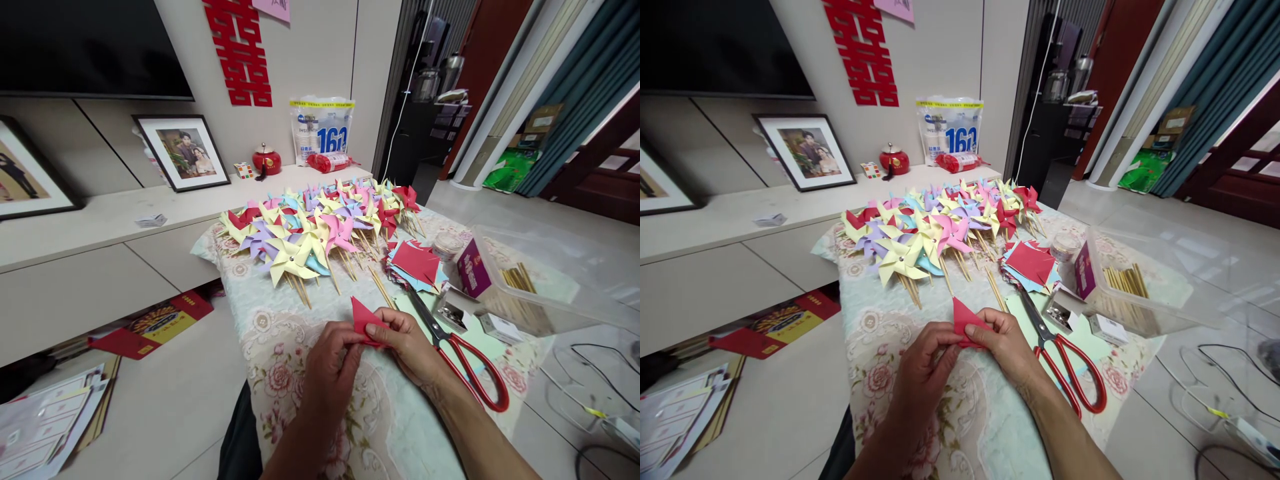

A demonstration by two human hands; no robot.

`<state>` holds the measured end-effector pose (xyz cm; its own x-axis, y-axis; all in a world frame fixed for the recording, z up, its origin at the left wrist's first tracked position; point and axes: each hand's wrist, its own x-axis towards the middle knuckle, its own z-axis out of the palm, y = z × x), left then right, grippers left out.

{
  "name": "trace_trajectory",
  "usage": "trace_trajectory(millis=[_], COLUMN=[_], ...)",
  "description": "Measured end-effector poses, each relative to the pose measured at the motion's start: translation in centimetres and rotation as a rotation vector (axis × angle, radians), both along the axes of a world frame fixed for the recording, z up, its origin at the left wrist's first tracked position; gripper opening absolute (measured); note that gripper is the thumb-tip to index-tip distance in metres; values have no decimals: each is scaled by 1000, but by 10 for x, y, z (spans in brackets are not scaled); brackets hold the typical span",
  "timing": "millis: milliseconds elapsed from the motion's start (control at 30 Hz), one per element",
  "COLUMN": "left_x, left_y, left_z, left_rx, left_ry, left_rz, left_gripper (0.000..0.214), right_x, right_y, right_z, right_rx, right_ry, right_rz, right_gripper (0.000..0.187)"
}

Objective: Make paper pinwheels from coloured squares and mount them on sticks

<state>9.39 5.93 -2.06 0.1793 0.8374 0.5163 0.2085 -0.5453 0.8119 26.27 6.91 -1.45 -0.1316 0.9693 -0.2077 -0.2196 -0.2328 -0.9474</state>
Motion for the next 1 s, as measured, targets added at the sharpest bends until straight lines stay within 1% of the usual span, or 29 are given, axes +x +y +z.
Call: trace_trajectory(millis=[133, 333, 433, 500, 633, 733, 833, 1000], left_x=[2, 3, 4, 4, 4, 6, 9, 13], left_y=[0, 2, 3, 3, 2, 0, 0, -1], left_z=[-2, -11, -13, -13, -13, -14, -14, -8], left_rx=[-102, -337, -461, -517, -548, -563, -605, -646], left_ry=[-60, -186, -276, -306, -289, -292, -362, -466], left_rz=[24, 60, 72, 88, 119, 100, 100, 124], left_gripper=[10, 9, 10, 11, 12, 13, 13, 15], right_x=[-1, 0, 1, 0, -3, -3, -3, -2], right_y=[0, 0, -1, -2, -1, 0, 0, 1], right_z=[1, 1, 3, 4, 7, 6, 4, 0], right_rx=[10, 63, 93, 105, 123, 121, 96, 88], right_ry=[8, 25, 40, 16, -91, -125, -132, -121], right_rz=[-21, -35, -60, -55, -92, -131, -125, -125], right_gripper=[35, 36, 38, 38, 29, 30, 30, 32])
